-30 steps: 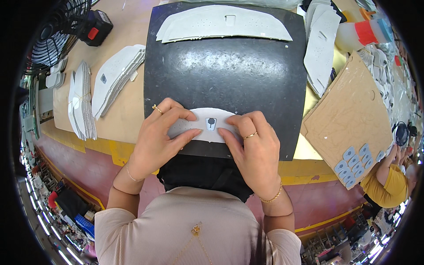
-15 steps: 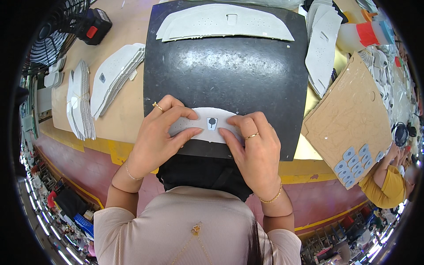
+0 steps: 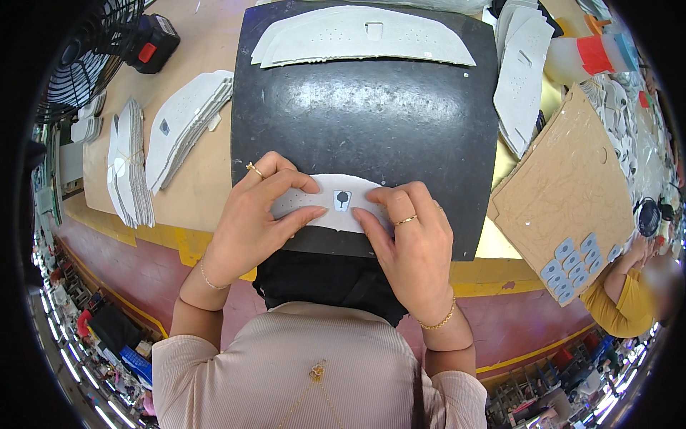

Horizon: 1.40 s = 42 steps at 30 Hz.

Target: The person repeatedly places small white inserts into curved white plastic pieces on a black work surface, then stacks the completed pieces. The person handles the parts by hand without visible tools.

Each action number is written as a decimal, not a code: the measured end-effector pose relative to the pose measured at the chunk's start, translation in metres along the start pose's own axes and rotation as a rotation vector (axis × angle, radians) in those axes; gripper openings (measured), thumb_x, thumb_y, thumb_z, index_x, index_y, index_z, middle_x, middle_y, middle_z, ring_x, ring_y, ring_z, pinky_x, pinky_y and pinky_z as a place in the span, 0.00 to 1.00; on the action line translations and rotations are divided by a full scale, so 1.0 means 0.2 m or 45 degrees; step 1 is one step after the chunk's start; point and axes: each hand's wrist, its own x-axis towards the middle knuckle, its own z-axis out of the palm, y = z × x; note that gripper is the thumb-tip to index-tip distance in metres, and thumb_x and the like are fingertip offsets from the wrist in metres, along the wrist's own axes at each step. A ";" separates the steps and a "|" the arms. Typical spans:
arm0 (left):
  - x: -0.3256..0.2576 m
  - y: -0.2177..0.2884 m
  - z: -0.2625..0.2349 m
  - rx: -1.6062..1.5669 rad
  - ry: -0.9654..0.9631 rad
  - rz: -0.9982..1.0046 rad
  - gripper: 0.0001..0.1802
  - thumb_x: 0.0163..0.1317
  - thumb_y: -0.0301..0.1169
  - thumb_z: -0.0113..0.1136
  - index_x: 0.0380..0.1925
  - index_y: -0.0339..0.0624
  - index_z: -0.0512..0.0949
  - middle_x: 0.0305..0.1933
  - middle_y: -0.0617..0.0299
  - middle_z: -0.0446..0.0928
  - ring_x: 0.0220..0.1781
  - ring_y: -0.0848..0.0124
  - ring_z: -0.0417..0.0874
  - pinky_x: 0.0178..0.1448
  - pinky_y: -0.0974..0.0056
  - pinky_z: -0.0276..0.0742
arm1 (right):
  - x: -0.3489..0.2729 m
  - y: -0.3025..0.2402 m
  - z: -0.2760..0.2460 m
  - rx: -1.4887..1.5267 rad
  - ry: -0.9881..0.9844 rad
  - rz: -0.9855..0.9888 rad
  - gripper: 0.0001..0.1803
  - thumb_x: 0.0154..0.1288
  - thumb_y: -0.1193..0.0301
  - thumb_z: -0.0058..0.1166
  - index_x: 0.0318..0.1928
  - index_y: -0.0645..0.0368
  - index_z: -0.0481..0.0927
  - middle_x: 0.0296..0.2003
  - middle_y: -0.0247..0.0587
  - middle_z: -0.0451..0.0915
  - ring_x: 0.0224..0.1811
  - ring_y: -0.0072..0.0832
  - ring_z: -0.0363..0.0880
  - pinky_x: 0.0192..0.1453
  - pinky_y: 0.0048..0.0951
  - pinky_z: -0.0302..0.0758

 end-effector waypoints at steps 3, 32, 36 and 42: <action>0.00 0.00 0.00 0.008 -0.009 -0.006 0.13 0.61 0.29 0.72 0.44 0.41 0.81 0.43 0.58 0.72 0.41 0.58 0.81 0.42 0.56 0.79 | 0.00 0.00 0.00 -0.009 -0.002 0.008 0.13 0.59 0.73 0.73 0.41 0.59 0.83 0.35 0.38 0.79 0.32 0.35 0.79 0.37 0.34 0.76; 0.02 0.02 0.01 -0.021 0.033 -0.085 0.14 0.55 0.25 0.76 0.42 0.38 0.84 0.40 0.58 0.74 0.43 0.62 0.80 0.49 0.62 0.77 | 0.00 -0.01 0.01 -0.073 -0.025 0.022 0.11 0.61 0.72 0.71 0.42 0.57 0.84 0.36 0.38 0.79 0.33 0.36 0.79 0.39 0.36 0.76; 0.01 0.02 0.01 -0.002 0.046 -0.068 0.14 0.56 0.25 0.76 0.43 0.40 0.85 0.40 0.59 0.74 0.42 0.63 0.79 0.48 0.62 0.77 | 0.00 -0.01 0.01 -0.094 -0.034 0.025 0.10 0.62 0.71 0.70 0.44 0.56 0.86 0.37 0.38 0.79 0.33 0.36 0.79 0.40 0.36 0.76; 0.00 0.03 0.04 0.080 0.074 -0.039 0.14 0.58 0.28 0.75 0.45 0.44 0.87 0.41 0.59 0.73 0.38 0.63 0.79 0.40 0.60 0.77 | 0.00 -0.02 0.00 -0.168 -0.064 -0.001 0.12 0.63 0.70 0.69 0.47 0.53 0.88 0.39 0.38 0.78 0.34 0.36 0.79 0.40 0.36 0.76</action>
